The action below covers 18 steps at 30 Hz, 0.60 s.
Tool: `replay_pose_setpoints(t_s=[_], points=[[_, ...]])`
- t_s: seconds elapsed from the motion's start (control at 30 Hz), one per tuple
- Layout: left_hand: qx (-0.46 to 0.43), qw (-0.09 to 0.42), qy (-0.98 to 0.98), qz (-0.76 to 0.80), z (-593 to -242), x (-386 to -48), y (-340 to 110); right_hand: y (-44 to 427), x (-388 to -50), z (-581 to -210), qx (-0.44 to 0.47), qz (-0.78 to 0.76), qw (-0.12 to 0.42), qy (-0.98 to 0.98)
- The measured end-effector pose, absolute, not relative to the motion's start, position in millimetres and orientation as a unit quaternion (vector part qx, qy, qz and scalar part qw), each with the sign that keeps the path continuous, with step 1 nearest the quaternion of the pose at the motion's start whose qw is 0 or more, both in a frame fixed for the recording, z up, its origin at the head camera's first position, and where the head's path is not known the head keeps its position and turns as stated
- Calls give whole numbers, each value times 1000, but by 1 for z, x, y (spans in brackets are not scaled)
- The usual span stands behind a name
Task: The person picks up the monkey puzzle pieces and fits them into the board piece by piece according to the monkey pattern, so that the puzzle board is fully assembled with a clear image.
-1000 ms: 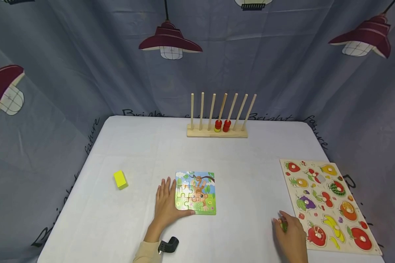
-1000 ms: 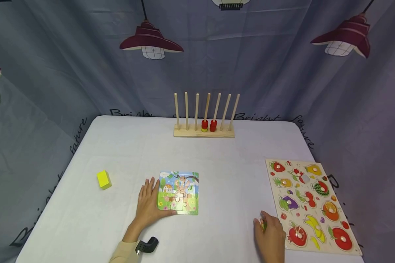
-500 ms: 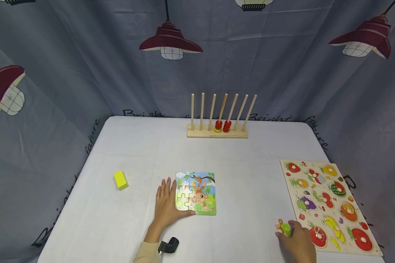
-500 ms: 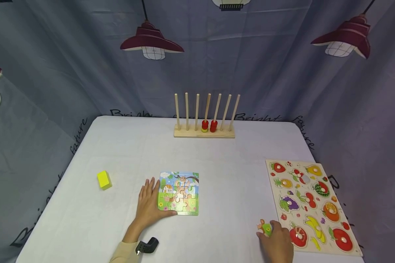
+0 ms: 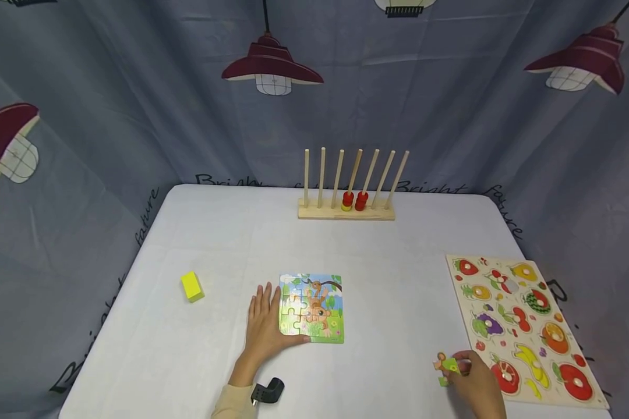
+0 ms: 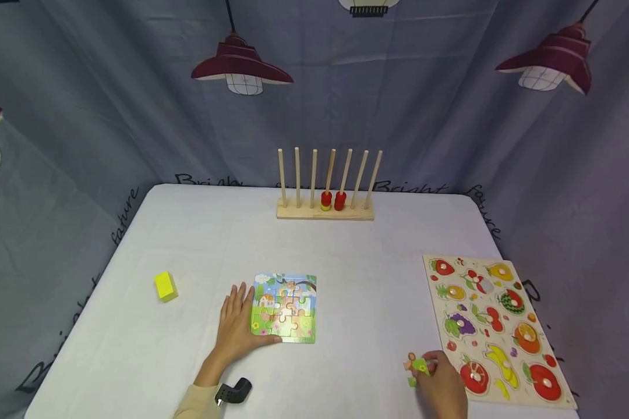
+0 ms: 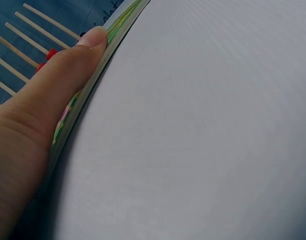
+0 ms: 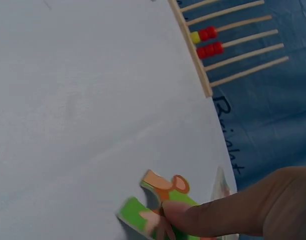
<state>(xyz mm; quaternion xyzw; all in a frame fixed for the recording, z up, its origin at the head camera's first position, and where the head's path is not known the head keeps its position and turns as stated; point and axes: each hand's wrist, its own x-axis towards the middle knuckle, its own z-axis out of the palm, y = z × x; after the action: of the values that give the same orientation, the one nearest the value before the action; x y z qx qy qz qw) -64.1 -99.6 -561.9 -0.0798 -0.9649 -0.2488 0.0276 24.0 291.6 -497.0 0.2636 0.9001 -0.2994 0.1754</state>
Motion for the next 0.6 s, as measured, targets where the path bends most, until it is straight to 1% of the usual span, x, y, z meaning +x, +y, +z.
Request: replay_pose_setpoints(t_s=[0.17, 0.3, 0.4, 0.6], points=[[-80, 25, -965, -247, -561, -64, -100, 289, 24, -492, 281, -350, 178, 876], [-82, 29, -964, -249, -562, -64, -100, 276, 20, -490, 281, -398, 177, 855], [-84, 32, -964, -251, -562, -64, -99, 259, 13, -492, 263, -431, 176, 845], [-83, 26, -965, -246, -561, -63, -100, 209, -7, -497, 229, -501, 148, 821]])
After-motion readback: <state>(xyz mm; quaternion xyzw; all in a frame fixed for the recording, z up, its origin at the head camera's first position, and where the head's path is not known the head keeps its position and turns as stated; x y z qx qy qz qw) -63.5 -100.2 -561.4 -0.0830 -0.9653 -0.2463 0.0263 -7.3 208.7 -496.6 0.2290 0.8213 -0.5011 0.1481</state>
